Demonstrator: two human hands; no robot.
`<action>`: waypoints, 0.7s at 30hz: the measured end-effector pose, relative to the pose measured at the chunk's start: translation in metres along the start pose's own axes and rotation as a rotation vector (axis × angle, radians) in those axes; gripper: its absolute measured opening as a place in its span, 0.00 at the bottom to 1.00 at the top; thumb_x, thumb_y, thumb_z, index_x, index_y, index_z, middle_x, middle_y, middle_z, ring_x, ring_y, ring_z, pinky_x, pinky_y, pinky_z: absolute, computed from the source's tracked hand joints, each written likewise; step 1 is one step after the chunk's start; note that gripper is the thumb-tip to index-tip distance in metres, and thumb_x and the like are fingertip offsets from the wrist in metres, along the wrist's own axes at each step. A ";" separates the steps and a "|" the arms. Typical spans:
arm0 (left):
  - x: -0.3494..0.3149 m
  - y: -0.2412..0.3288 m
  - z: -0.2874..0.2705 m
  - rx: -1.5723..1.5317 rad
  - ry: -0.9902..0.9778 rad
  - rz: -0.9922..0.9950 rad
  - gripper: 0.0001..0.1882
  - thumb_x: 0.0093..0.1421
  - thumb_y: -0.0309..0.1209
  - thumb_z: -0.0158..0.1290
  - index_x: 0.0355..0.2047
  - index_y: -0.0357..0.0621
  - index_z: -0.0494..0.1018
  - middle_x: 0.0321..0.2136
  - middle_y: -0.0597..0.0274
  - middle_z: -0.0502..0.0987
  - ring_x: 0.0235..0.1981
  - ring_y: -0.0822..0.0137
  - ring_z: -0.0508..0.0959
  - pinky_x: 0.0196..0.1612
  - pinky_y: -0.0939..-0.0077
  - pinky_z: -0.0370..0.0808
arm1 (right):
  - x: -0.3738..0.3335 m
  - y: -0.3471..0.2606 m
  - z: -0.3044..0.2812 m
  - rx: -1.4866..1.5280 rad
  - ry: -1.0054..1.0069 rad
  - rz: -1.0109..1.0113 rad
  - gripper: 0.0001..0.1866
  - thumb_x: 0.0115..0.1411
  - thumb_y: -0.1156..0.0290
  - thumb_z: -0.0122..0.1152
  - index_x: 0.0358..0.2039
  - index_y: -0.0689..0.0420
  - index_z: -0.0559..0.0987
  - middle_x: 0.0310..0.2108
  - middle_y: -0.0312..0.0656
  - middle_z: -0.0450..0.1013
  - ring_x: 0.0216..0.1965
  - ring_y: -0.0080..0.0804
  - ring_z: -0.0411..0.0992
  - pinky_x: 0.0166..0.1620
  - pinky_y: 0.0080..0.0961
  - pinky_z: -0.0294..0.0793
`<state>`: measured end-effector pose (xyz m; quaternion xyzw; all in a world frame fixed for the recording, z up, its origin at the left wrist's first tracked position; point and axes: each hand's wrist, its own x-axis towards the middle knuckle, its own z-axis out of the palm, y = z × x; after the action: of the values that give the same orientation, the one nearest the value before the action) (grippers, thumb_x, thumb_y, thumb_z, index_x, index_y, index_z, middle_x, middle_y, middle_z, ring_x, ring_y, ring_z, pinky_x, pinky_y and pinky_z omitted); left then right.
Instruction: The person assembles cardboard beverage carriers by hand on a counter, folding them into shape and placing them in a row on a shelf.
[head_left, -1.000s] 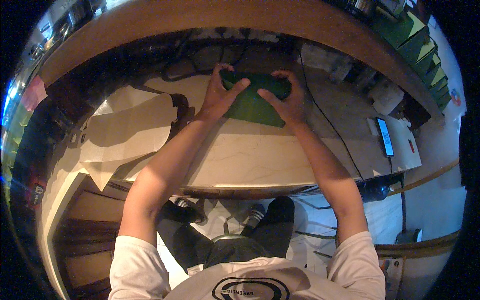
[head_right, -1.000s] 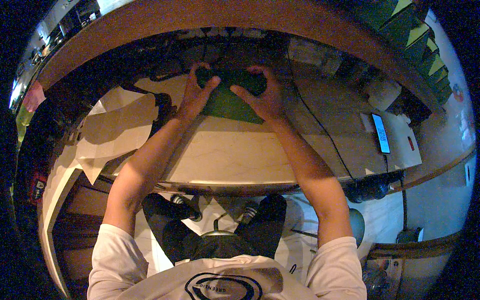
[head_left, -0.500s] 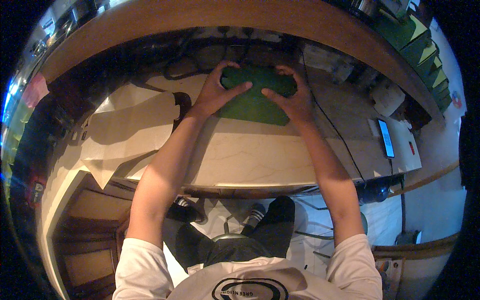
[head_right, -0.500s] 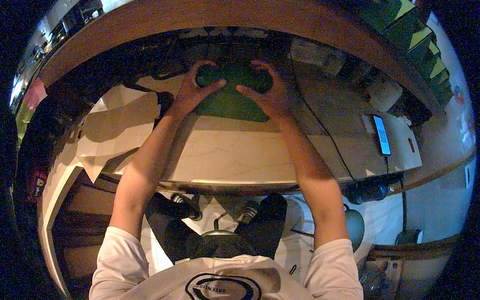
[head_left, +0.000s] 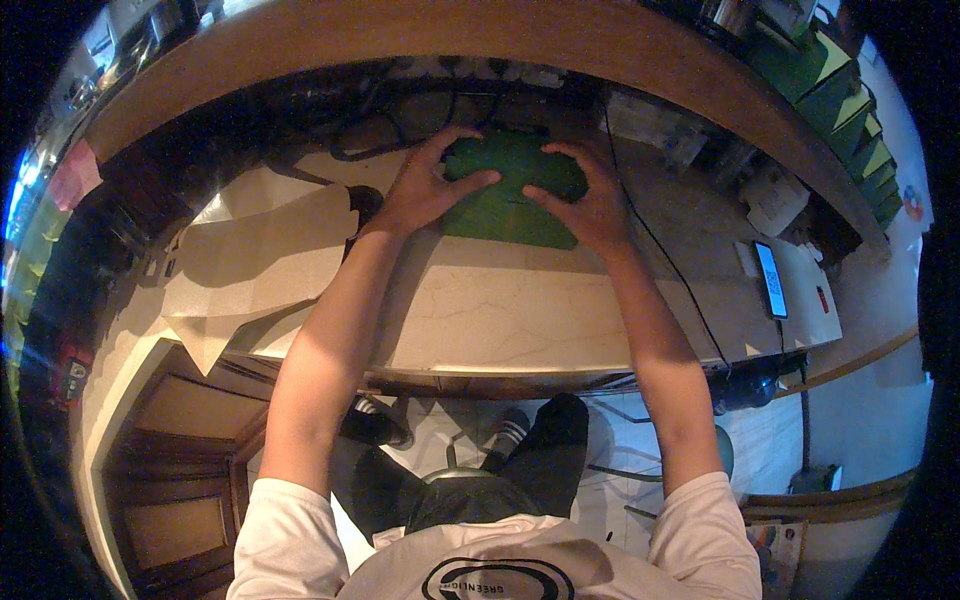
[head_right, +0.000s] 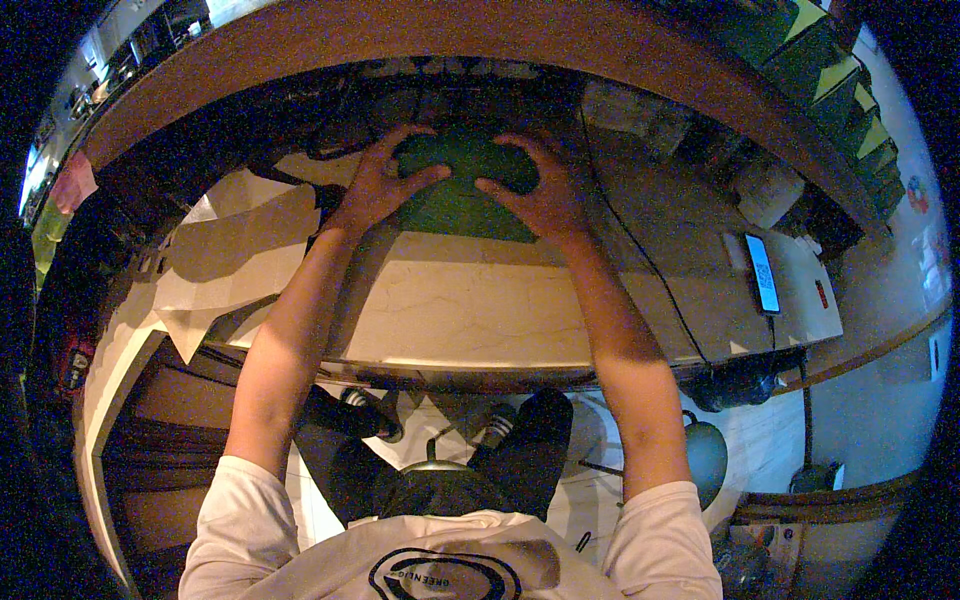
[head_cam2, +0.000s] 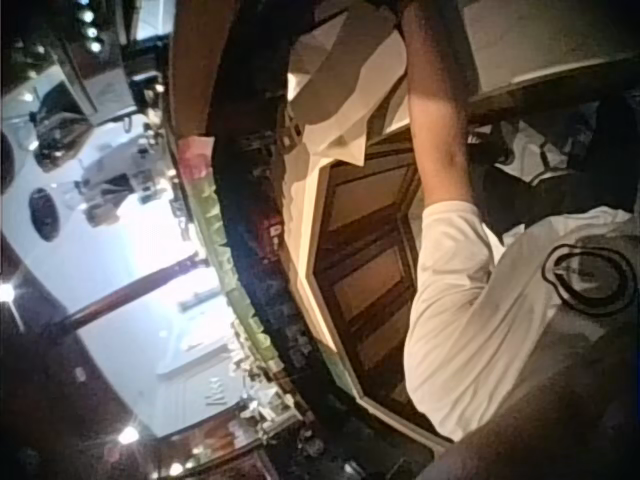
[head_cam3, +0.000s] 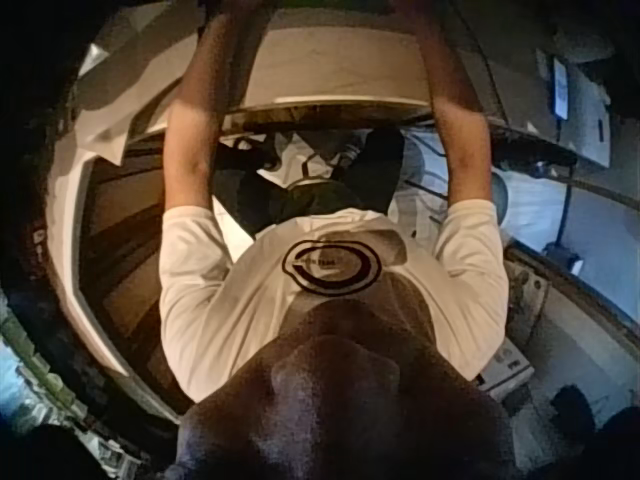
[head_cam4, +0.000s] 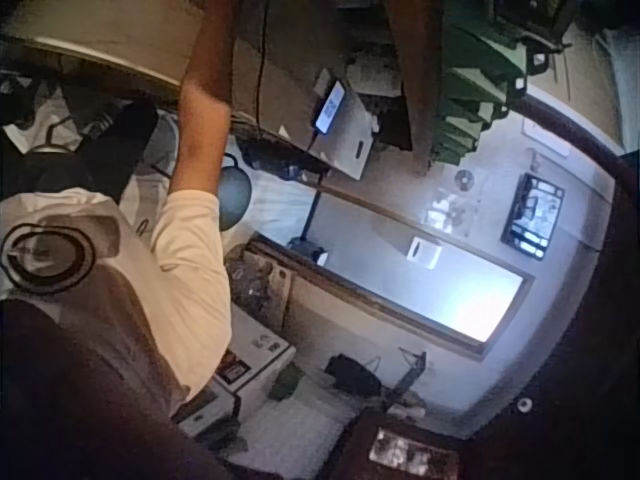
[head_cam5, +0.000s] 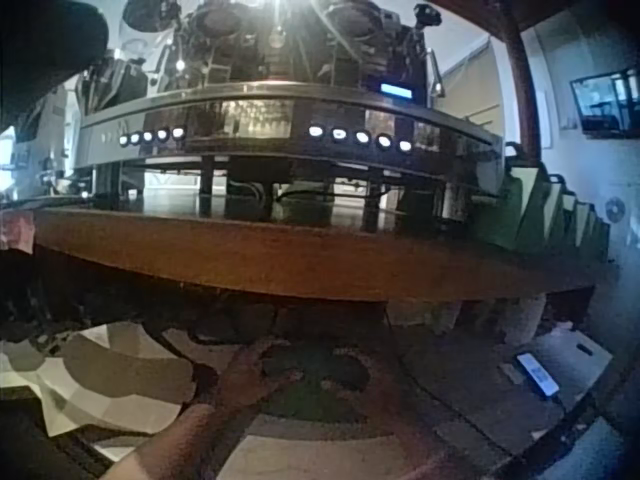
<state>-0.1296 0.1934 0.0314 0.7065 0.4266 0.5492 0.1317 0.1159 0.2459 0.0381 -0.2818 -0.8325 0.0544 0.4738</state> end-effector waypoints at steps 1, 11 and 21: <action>0.000 0.001 0.000 0.011 -0.004 -0.017 0.29 0.52 0.36 0.73 0.51 0.42 0.74 0.45 0.56 0.81 0.48 0.66 0.78 0.54 0.68 0.76 | -0.001 0.001 0.000 0.002 -0.011 0.008 0.31 0.47 0.62 0.82 0.51 0.51 0.79 0.49 0.43 0.76 0.52 0.41 0.75 0.58 0.34 0.73; -0.002 0.001 -0.003 -0.021 -0.040 -0.053 0.28 0.52 0.37 0.73 0.51 0.45 0.75 0.49 0.55 0.80 0.53 0.62 0.77 0.58 0.65 0.74 | -0.002 0.003 0.000 0.066 -0.059 0.027 0.31 0.48 0.63 0.81 0.52 0.51 0.77 0.51 0.44 0.74 0.55 0.41 0.72 0.60 0.35 0.71; -0.008 0.002 -0.006 0.245 -0.066 0.051 0.27 0.53 0.38 0.72 0.51 0.44 0.76 0.50 0.51 0.80 0.52 0.55 0.79 0.57 0.60 0.75 | -0.004 0.005 -0.005 0.071 -0.092 -0.037 0.29 0.48 0.65 0.80 0.51 0.52 0.78 0.51 0.45 0.73 0.57 0.43 0.71 0.61 0.36 0.70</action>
<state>-0.1346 0.1845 0.0299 0.7455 0.4678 0.4726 0.0444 0.1233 0.2468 0.0356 -0.2466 -0.8561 0.0877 0.4456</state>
